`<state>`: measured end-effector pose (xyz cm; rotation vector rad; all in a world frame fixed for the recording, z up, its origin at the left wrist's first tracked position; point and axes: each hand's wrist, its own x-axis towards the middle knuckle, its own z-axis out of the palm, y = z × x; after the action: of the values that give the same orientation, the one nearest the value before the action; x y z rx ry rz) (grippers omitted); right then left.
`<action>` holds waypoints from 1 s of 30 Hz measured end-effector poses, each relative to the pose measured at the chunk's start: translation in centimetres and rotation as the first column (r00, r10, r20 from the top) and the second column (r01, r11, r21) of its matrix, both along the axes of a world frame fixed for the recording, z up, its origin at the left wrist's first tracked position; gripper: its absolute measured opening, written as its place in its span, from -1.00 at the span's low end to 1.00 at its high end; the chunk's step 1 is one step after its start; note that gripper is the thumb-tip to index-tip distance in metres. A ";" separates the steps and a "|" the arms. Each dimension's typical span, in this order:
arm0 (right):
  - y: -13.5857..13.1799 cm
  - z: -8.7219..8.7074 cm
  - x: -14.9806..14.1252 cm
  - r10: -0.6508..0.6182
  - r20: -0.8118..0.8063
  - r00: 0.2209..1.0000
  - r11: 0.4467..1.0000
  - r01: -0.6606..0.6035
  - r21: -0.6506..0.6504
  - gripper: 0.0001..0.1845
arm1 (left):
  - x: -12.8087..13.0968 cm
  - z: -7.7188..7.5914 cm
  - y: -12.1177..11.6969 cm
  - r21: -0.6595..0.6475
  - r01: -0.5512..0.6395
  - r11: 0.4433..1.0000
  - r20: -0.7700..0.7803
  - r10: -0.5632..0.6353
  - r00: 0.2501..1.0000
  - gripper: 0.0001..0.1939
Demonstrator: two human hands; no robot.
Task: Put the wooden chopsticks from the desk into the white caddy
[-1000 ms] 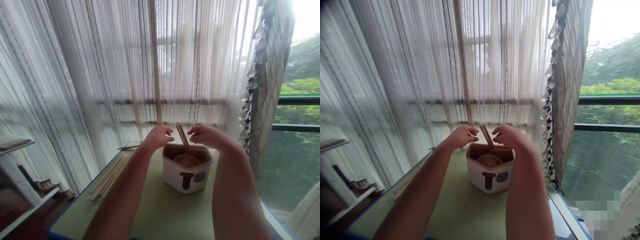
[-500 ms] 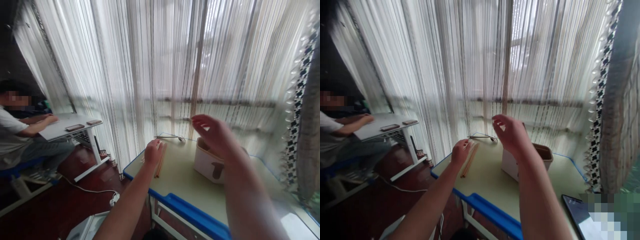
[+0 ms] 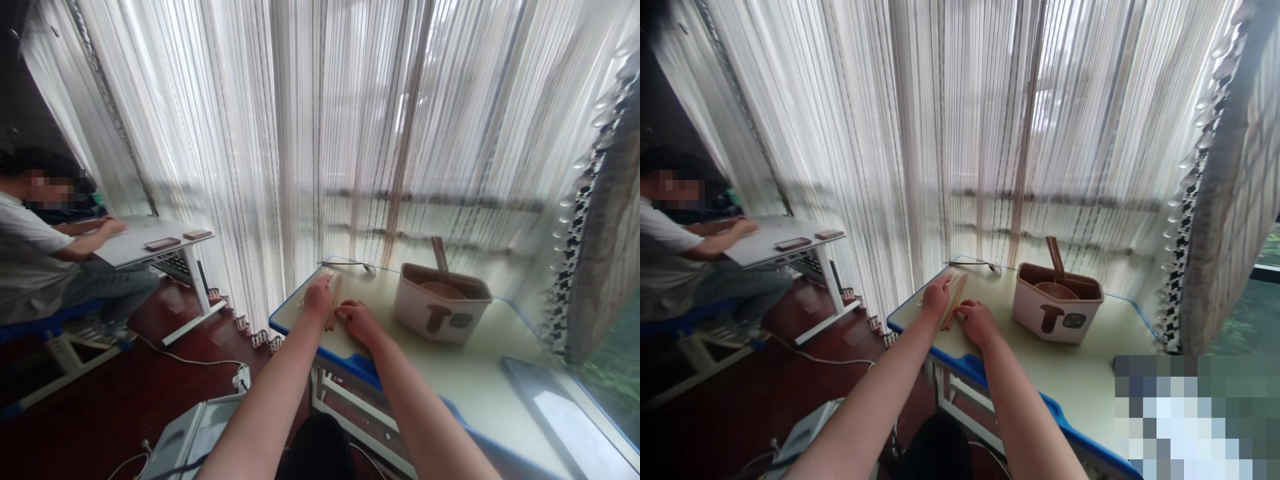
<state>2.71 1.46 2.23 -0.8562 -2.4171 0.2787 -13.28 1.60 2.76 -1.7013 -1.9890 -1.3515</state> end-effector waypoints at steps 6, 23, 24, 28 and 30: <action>0.1 -0.2 0.1 -0.031 0.002 1.000 0.999 0.031 -0.040 -0.51 | 0.0 -0.2 0.1 -0.052 -0.004 0.999 0.006 0.004 1.000 -0.64; 0.4 0.0 0.2 -0.078 -0.203 0.976 0.995 0.062 -0.082 -0.73 | 1.0 -0.4 0.1 -0.125 0.021 0.992 -0.026 -0.024 0.999 -0.62; 0.4 0.1 0.2 -0.079 -0.242 0.967 0.995 0.062 -0.080 -0.74 | 1.0 -0.5 0.1 -0.127 0.028 0.992 -0.027 -0.031 0.999 -0.62; 0.1 0.6 0.1 -0.097 -0.366 0.926 0.994 0.068 -0.091 -0.78 | 1.0 -0.4 0.0 -0.120 0.048 0.992 -0.027 -0.052 0.998 -0.64; -0.3 1.1 0.3 -0.122 -0.409 0.904 0.991 0.085 -0.108 -0.75 | 1.1 -0.3 0.0 -0.114 0.074 0.991 -0.035 -0.078 0.996 -0.64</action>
<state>3.04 1.15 3.34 -0.8615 -1.9689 0.4773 -12.20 1.55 2.43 -1.8556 -2.0335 -1.2401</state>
